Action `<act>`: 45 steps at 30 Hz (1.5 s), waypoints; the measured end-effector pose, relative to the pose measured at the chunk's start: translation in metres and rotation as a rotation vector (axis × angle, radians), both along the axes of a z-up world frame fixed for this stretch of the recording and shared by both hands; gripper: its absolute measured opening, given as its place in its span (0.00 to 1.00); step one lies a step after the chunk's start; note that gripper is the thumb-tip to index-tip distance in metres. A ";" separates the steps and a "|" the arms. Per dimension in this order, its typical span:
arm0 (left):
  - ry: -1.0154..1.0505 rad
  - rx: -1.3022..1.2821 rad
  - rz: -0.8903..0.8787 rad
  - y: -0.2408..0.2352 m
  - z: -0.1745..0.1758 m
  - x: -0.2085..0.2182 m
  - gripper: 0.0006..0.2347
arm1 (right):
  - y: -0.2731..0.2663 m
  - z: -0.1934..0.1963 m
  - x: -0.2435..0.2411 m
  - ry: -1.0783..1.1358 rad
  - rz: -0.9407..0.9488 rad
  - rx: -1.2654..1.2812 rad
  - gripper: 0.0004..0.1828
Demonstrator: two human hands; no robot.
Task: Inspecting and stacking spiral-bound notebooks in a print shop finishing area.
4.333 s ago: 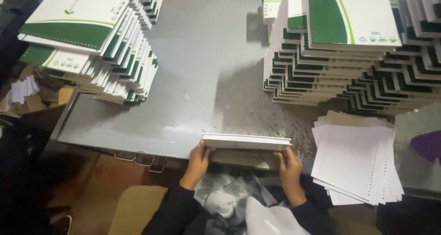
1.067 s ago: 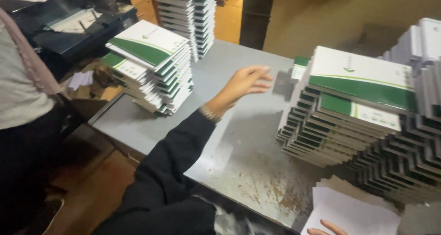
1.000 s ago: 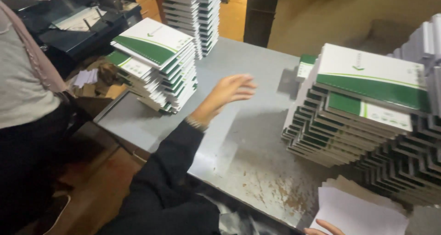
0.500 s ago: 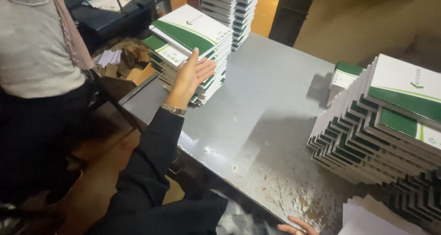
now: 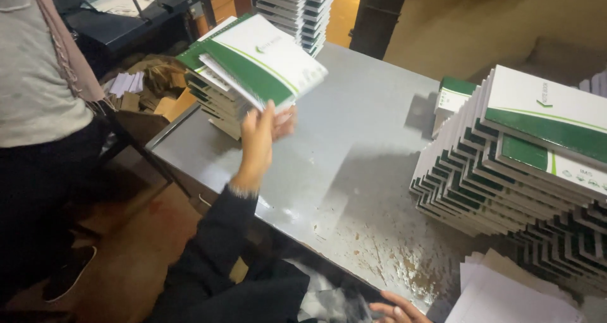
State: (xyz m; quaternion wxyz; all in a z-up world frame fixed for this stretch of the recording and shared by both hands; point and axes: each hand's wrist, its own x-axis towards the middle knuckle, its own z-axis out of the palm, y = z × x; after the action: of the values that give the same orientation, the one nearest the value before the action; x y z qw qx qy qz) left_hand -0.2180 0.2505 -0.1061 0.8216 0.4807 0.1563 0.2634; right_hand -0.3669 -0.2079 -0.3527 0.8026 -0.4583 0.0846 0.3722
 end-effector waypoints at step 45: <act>0.046 1.737 -0.486 -0.171 -0.218 -0.118 0.41 | 0.090 0.030 0.050 -0.479 -0.497 -0.748 0.32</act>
State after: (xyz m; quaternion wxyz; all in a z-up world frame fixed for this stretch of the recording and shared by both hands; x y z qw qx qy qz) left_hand -0.3359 0.0795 -0.3236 0.1987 0.9570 -0.1872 0.0979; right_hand -0.3165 -0.1182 -0.3229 0.6447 -0.7530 0.1320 -0.0013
